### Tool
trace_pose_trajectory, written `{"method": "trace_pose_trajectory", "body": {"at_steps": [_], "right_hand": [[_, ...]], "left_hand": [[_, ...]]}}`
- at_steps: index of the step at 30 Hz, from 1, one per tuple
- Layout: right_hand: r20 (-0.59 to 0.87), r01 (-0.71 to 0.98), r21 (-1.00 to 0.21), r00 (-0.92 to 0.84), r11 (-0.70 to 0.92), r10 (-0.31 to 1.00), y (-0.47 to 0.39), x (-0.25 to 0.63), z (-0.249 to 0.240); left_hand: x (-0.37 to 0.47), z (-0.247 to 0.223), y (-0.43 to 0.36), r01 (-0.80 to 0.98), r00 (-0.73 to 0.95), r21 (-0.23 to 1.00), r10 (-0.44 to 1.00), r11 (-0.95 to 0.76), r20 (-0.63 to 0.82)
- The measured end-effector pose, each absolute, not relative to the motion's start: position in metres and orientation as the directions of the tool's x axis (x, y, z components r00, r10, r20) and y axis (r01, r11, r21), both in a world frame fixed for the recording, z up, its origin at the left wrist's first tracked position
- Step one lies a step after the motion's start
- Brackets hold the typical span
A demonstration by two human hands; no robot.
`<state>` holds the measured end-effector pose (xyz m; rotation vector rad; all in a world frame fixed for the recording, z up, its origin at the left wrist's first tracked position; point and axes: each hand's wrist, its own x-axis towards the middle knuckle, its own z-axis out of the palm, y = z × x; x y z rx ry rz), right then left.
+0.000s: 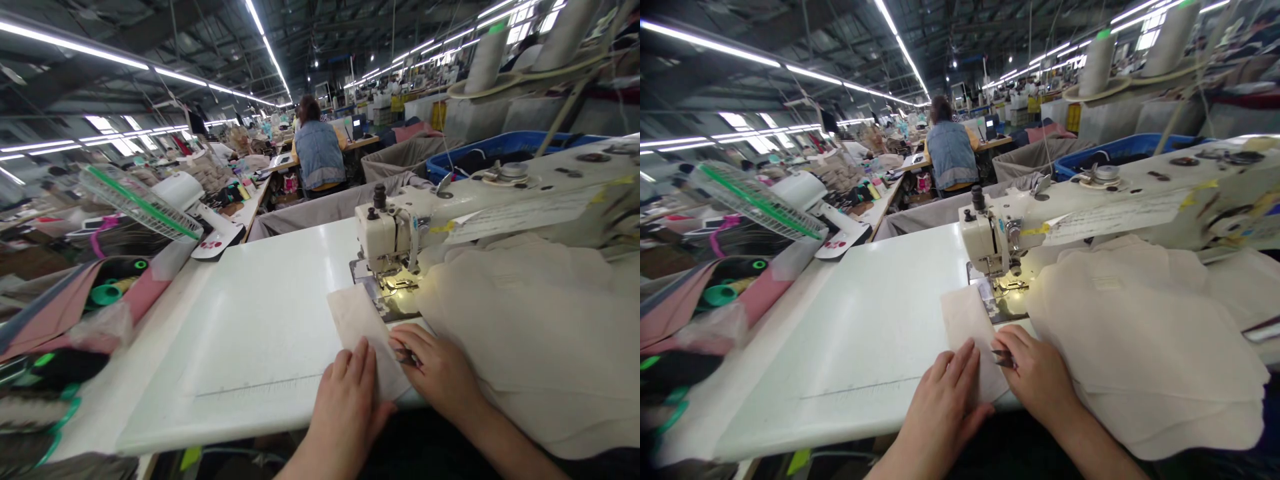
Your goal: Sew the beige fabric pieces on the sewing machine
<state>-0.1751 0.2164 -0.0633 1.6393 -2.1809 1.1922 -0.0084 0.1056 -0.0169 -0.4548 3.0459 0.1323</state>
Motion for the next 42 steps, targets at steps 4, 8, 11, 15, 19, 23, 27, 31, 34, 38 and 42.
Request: {"method": "trace_pose_trajectory", "body": {"at_steps": [4,8,11,15,19,23,27,31,34,38,42], "right_hand": [[0.550,-0.866,-0.491,-0.391,0.094,-0.738,0.216,-0.175,-0.063],[0.546,-0.872,-0.479,-0.386,0.101,-0.744,0.216,-0.175,-0.061],[0.553,-0.875,-0.473,-0.385,0.102,-0.739,0.216,-0.175,-0.061],[0.561,-0.873,-0.477,-0.392,0.102,-0.729,0.217,-0.175,-0.063],[0.561,-0.878,-0.469,-0.378,0.094,-0.737,0.217,-0.175,-0.065],[0.557,-0.879,-0.468,-0.376,0.093,-0.741,0.218,-0.176,-0.064],[0.572,-0.878,-0.471,-0.380,0.089,-0.727,0.218,-0.176,-0.063],[0.566,-0.874,-0.477,-0.385,0.091,-0.729,0.219,-0.177,-0.062],[0.559,-0.869,-0.487,-0.391,0.093,-0.731,0.220,-0.178,-0.060],[0.540,-0.858,-0.503,-0.408,0.106,-0.736,0.222,-0.178,-0.058],[0.519,-0.849,-0.515,-0.420,0.119,-0.745,0.223,-0.178,-0.057]], "left_hand": [[-0.006,-0.021,0.104,-0.283,-0.959,0.094,-0.280,0.955,-0.040],[-0.007,-0.022,0.104,-0.286,-0.958,0.099,-0.284,0.953,-0.038],[-0.007,-0.022,0.104,-0.286,-0.958,0.106,-0.284,0.952,-0.032],[-0.008,-0.020,0.105,-0.294,-0.956,0.120,-0.291,0.948,-0.045],[-0.012,-0.014,0.106,-0.312,-0.948,0.111,-0.302,0.944,-0.100],[-0.015,-0.010,0.107,-0.312,-0.947,0.112,-0.299,0.944,-0.114],[-0.011,-0.006,0.103,-0.277,-0.961,0.188,-0.272,0.942,-0.054],[-0.001,-0.005,0.093,-0.200,-0.959,0.368,-0.259,0.908,0.116],[0.006,-0.007,0.081,-0.185,-0.913,0.438,-0.319,0.879,0.255],[0.011,-0.009,0.069,-0.237,-0.868,0.424,-0.387,0.874,0.310],[0.011,-0.005,0.078,-0.170,-0.911,0.463,-0.317,0.870,0.262]]}}
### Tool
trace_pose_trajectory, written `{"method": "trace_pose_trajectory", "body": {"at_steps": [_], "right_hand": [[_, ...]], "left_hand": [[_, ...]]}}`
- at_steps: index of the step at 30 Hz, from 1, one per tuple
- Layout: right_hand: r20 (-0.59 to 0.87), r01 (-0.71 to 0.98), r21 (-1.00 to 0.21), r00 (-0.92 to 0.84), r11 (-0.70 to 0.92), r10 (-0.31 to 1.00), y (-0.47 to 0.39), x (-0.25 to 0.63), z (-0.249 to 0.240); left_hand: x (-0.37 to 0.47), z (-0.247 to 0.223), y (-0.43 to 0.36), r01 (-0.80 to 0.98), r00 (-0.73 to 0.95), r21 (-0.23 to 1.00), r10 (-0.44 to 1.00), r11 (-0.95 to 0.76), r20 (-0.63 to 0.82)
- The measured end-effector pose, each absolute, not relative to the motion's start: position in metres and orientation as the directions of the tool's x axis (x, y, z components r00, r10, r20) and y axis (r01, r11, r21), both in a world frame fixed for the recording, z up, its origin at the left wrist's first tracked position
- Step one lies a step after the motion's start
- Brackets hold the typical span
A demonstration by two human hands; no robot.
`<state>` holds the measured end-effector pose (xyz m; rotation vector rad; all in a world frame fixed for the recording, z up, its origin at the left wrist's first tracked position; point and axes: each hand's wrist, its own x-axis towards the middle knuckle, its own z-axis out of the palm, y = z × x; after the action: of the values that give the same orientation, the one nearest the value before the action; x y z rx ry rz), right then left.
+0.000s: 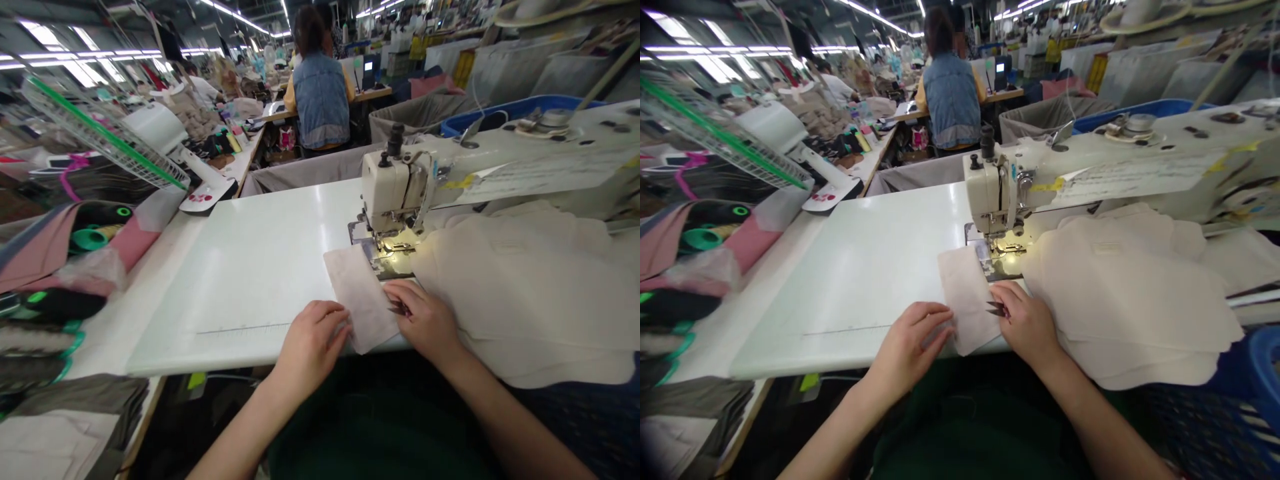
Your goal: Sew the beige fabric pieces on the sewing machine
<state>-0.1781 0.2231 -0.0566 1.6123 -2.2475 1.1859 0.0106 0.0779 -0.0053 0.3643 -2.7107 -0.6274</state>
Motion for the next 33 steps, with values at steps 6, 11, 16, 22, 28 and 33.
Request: {"method": "trace_pose_trajectory", "body": {"at_steps": [6,11,16,22,28,33], "right_hand": [[0.513,-0.851,-0.511,-0.414,0.120,-0.752,0.223,-0.178,-0.057],[0.525,-0.858,-0.503,-0.403,0.109,-0.750,0.222,-0.179,-0.059],[0.529,-0.862,-0.496,-0.395,0.104,-0.751,0.221,-0.178,-0.061],[0.519,-0.859,-0.501,-0.393,0.102,-0.759,0.220,-0.178,-0.065],[0.496,-0.848,-0.519,-0.402,0.107,-0.770,0.218,-0.178,-0.067],[0.499,-0.852,-0.513,-0.395,0.104,-0.772,0.217,-0.177,-0.067]], "left_hand": [[0.004,-0.009,0.110,-0.174,-0.976,0.306,-0.204,0.936,0.072],[0.001,-0.013,0.115,-0.166,-0.983,0.208,-0.179,0.964,0.045],[0.005,-0.016,0.107,-0.083,-0.971,0.264,-0.138,0.961,0.196],[0.010,-0.019,0.105,-0.045,-0.954,0.277,-0.124,0.960,0.275],[0.011,-0.017,0.104,-0.026,-0.947,0.275,-0.112,0.961,0.302],[0.015,-0.020,0.101,-0.014,-0.940,0.287,-0.110,0.958,0.322]]}}
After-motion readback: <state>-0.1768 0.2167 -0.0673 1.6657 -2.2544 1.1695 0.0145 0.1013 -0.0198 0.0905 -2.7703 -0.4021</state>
